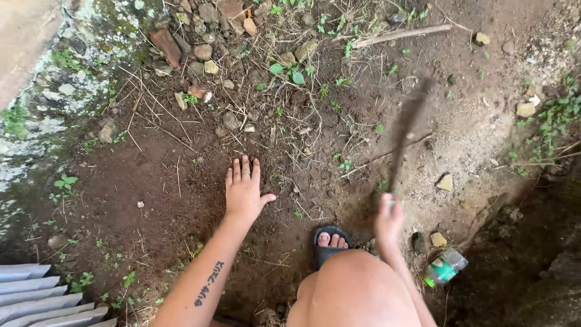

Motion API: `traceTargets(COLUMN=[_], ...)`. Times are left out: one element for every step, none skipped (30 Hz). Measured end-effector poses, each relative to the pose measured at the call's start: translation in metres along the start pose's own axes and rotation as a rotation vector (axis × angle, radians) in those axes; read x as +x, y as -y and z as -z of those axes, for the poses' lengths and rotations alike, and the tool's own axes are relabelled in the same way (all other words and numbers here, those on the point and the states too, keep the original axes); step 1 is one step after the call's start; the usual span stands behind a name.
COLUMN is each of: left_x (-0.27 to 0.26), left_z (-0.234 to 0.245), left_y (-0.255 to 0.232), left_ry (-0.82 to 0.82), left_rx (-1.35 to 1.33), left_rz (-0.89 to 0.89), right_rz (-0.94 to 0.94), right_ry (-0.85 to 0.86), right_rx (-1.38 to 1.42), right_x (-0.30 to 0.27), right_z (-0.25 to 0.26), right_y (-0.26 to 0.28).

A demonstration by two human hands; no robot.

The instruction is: Dig into the soil and remove weeds by hand and using a tool.

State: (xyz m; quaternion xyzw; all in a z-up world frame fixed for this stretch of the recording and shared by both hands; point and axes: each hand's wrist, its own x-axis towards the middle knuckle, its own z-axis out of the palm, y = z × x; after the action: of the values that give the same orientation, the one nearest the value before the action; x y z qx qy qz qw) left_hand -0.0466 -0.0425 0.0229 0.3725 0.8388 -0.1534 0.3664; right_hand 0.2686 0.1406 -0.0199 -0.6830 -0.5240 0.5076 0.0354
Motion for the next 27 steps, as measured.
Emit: traceTargets(left_x=[0.003,0.002,0.0,-0.001,-0.004,0.002,-0.001,-0.002,-0.002,-0.002,-0.001,-0.001,-0.002,-0.003,-0.004,-0.005,-0.007,-0.005,-0.002,-0.003,-0.003,-0.007,-0.011,-0.006,0.0,-0.002,-0.003], left_z=[0.001,0.0,-0.002,-0.004,-0.007,-0.004,-0.002,0.003,0.008,0.006,0.003,0.0,0.002,0.003,0.004,0.002,0.001,0.002,0.001,0.0,-0.001,0.001,0.003,0.009,0.009,0.003,-0.003], left_y=[-0.002,-0.003,-0.004,-0.004,-0.005,-0.004,-0.007,-0.008,-0.009,-0.008,-0.006,-0.005,-0.005,-0.005,-0.004,-0.004,-0.004,-0.004,-0.005,-0.004,-0.004,-0.005,-0.007,-0.005,-0.002,-0.004,-0.005], left_ry=[-0.005,0.007,0.02,0.034,0.007,-0.039,-0.043,-0.005,0.033,0.032,0.018,0.008,0.009,0.009,0.009,0.011,0.012,0.005,0.001,-0.001,-0.004,0.001,0.019,0.019,0.005,0.0,-0.006], left_rx=[-0.003,-0.006,-0.009,-0.018,-0.022,-0.02,-0.024,-0.008,0.008,0.007,0.009,0.01,0.009,0.01,0.012,0.006,0.007,0.008,0.004,-0.024,-0.052,-0.05,-0.056,-0.057,-0.049,-0.066,-0.082], left_rz=[0.002,0.012,0.023,0.026,0.027,0.027,0.029,0.039,0.049,0.044,0.031,0.017,0.01,0.01,0.009,0.009,0.017,0.026,0.026,0.035,0.044,0.044,0.049,0.055,0.056,0.065,0.073], right_rz=[0.006,-0.095,-0.197,-0.206,-0.203,-0.185,-0.18,-0.196,-0.212,-0.21,-0.203,-0.198,-0.198,-0.11,-0.023,-0.023,-0.052,-0.076,-0.07,0.097,0.264,0.258,0.313,0.383,0.393,0.47,0.547], right_ry=[0.0,0.064,0.128,0.13,0.132,0.135,0.137,0.162,0.188,0.184,0.212,0.239,0.233,0.191,0.149,0.149,0.069,-0.012,-0.013,0.06,0.136,0.138,0.175,0.205,0.201,0.18,0.159], right_rx=[0.0,0.181,0.362,0.346,0.393,0.452,0.451,0.505,0.559,0.56,0.53,0.498,0.498,0.429,0.358,0.352,0.194,0.041,0.039,-0.15,-0.34,-0.339,-0.397,-0.444,-0.432,-0.436,-0.439], right_x=[-0.002,-0.007,-0.012,-0.018,-0.023,-0.023,-0.025,-0.024,-0.023,-0.021,-0.018,-0.016,-0.012,-0.008,-0.003,0.002,0.006,0.014,0.024,0.029,0.034,0.027,0.02,0.021,0.027,0.029,0.03], right_z=[-0.016,-0.031,-0.046,-0.054,-0.062,-0.076,-0.073,-0.074,-0.076,-0.073,-0.07,-0.067,-0.06,-0.053,-0.047,-0.05,-0.052,-0.057,-0.069,-0.081,-0.093,-0.102,-0.112,-0.128,-0.132,-0.129,-0.127], right_y=[0.011,0.021,0.03,0.041,0.053,0.068,0.061,0.057,0.052,0.043,0.034,0.024,0.022,0.02,0.019,0.027,0.035,0.045,0.042,0.036,0.03,0.031,0.033,0.042,0.05,0.053,0.056])
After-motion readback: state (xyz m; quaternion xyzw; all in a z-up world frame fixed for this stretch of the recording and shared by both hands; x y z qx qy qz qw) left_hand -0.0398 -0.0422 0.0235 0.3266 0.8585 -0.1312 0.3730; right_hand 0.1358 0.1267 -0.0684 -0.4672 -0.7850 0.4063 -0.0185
